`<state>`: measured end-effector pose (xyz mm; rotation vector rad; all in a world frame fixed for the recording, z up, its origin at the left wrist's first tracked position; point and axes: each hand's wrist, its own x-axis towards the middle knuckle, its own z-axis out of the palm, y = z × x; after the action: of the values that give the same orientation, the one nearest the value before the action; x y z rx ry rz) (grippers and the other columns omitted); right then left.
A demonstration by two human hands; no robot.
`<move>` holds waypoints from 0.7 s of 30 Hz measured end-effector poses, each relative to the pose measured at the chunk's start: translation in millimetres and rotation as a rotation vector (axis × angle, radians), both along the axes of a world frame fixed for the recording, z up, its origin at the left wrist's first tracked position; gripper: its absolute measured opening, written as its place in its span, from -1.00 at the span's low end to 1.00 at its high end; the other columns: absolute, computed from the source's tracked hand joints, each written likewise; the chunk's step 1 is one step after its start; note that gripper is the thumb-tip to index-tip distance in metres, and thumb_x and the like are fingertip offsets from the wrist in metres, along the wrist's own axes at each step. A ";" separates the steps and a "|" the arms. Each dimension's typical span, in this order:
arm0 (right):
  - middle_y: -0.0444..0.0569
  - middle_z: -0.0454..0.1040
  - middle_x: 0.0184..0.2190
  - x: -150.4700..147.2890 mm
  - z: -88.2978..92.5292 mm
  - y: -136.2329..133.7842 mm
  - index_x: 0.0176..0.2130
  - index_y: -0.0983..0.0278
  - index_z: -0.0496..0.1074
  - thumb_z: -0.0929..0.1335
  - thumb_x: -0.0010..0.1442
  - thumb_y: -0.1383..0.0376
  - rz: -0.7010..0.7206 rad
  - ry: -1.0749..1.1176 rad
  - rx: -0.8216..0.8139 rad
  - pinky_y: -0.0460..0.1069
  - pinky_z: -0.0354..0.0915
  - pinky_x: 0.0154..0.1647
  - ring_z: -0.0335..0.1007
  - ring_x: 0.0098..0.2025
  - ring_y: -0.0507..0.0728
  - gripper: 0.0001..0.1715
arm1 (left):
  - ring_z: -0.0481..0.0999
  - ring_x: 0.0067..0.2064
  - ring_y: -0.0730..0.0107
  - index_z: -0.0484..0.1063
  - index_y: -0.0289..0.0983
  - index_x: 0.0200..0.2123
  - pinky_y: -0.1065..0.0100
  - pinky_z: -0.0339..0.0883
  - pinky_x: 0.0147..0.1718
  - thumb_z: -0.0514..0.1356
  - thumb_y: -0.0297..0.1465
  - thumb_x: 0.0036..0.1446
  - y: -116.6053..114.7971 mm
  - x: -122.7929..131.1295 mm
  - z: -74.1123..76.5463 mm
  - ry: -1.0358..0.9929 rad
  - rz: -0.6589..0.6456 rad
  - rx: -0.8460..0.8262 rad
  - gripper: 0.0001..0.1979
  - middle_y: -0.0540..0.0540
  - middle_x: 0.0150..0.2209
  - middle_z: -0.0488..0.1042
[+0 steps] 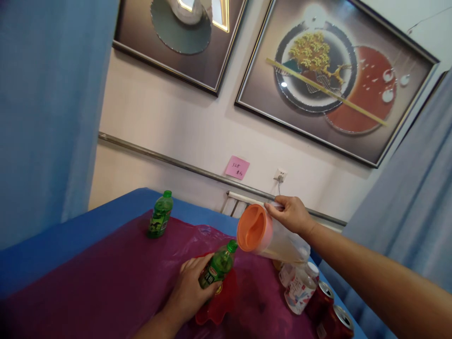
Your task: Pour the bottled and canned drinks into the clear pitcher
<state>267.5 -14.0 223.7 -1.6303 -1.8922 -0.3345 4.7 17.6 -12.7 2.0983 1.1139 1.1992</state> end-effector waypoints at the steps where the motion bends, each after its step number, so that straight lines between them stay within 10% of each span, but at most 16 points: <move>1: -0.25 -0.07 -0.67 -0.1 -0.1 0.2 -0.62 0.17 -0.02 0.31 0.14 -0.07 0.003 0.001 0.001 -0.07 -0.13 -0.59 -0.12 -0.59 -0.03 -0.42 | 0.49 0.06 0.05 0.45 -0.11 0.09 0.04 0.21 0.13 0.40 -0.42 -0.10 -0.1 -0.1 0.3 0.001 -0.002 -0.004 -0.39 -0.10 0.00 0.59; 21: -0.25 -0.05 -0.67 -4.0 1.4 -0.4 -0.62 0.17 -0.01 0.30 0.13 -0.09 0.001 0.003 -0.015 -0.06 -0.11 -0.58 -0.11 -0.59 -0.03 -0.42 | 0.48 0.07 0.06 0.45 -0.11 0.10 0.07 0.20 0.13 0.41 -0.42 -0.10 -0.3 0.2 -1.1 0.001 -0.001 -0.005 -0.38 -0.08 0.02 0.58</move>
<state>263.5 -14.4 225.0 -1.6387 -1.8975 -0.3181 4.8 17.3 -13.8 2.0955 1.1158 1.1936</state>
